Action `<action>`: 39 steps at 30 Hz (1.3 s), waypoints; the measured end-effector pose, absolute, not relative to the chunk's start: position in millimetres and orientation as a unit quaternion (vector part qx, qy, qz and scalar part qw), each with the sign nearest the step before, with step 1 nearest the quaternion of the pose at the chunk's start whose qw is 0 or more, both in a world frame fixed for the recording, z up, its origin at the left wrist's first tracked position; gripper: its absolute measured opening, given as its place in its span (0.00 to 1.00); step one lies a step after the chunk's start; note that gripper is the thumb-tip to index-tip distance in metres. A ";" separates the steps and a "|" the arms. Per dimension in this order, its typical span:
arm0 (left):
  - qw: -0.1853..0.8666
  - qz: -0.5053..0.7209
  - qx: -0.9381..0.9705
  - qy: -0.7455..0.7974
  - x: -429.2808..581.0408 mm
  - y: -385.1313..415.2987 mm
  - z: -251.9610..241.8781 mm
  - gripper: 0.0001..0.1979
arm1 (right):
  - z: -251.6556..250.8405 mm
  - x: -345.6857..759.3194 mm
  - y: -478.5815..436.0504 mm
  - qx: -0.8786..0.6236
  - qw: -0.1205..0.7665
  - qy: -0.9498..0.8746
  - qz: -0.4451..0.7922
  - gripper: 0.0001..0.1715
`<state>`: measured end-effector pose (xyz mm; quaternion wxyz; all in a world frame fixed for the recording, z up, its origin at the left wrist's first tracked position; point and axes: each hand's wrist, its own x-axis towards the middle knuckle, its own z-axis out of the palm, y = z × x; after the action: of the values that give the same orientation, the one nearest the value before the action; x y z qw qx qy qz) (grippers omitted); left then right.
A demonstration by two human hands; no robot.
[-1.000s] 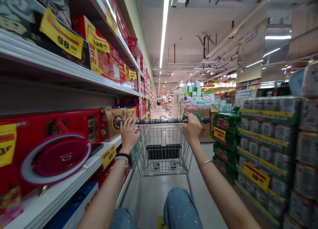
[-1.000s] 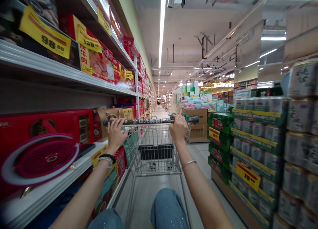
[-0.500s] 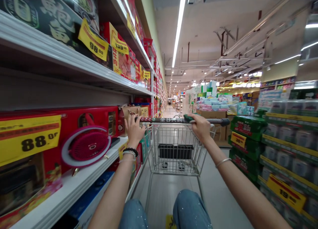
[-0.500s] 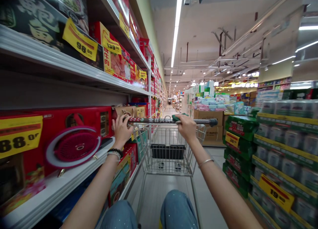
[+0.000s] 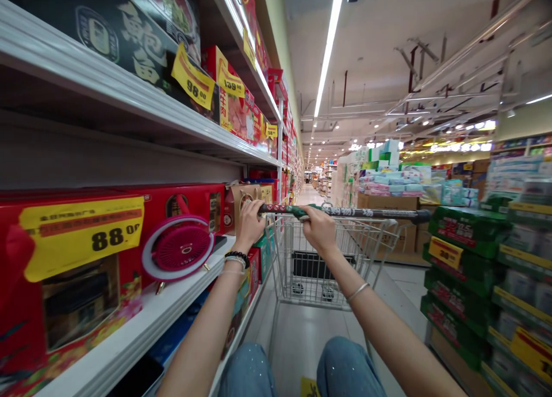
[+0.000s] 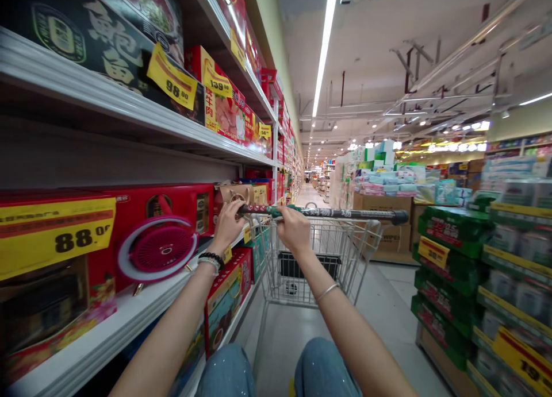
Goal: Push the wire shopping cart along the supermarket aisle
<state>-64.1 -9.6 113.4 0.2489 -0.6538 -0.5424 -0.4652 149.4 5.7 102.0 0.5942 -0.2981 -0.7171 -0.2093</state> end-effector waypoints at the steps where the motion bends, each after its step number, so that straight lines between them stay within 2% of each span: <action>1: 0.248 -0.457 -0.655 -0.548 -70.4 -10.7 114.4 0.27 | 101.4 158.1 8.8 -0.305 0.614 -0.696 -0.215 0.26; 4: 0.235 -0.442 -0.659 -0.561 -82.4 -10.9 112.4 0.29 | 99.4 182.0 22.2 -0.325 0.662 -0.630 -0.244 0.28; 6: 0.224 -0.448 -0.658 -0.562 -83.0 -8.8 107.7 0.30 | 98.7 182.7 29.5 -0.342 0.664 -0.616 -0.251 0.27; 15: 0.233 -0.477 -0.628 -0.569 -71.1 -2.6 96.2 0.29 | 118.5 55.7 14.8 -0.296 0.576 -0.744 -0.167 0.28; 20: 0.264 -0.468 -0.618 -0.574 -74.8 -3.2 95.4 0.29 | 125.7 68.7 14.8 -0.256 0.536 -0.784 -0.182 0.28; 25: 0.250 -0.503 -0.601 -0.569 -61.4 1.6 91.9 0.29 | 139.9 99.7 13.5 -0.421 0.506 -0.731 -0.182 0.17; 28: 0.221 -0.547 -0.575 -0.567 -52.1 6.1 89.2 0.30 | 145.4 80.1 7.4 -0.430 0.475 -0.744 -0.189 0.14; 33: 0.233 -0.524 -0.582 -0.576 -55.2 2.3 90.0 0.28 | 136.8 77.5 7.5 -0.299 0.498 -0.791 -0.193 0.23; 39: 0.254 -0.496 -0.584 -0.590 -57.4 -8.1 96.7 0.26 | 117.3 173.9 29.1 -0.259 0.526 -0.779 -0.221 0.32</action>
<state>-57.4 -8.1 96.7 0.2545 -0.5839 -0.5901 -0.4960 173.9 29.1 117.3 0.5255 -0.2595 -0.7794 -0.2214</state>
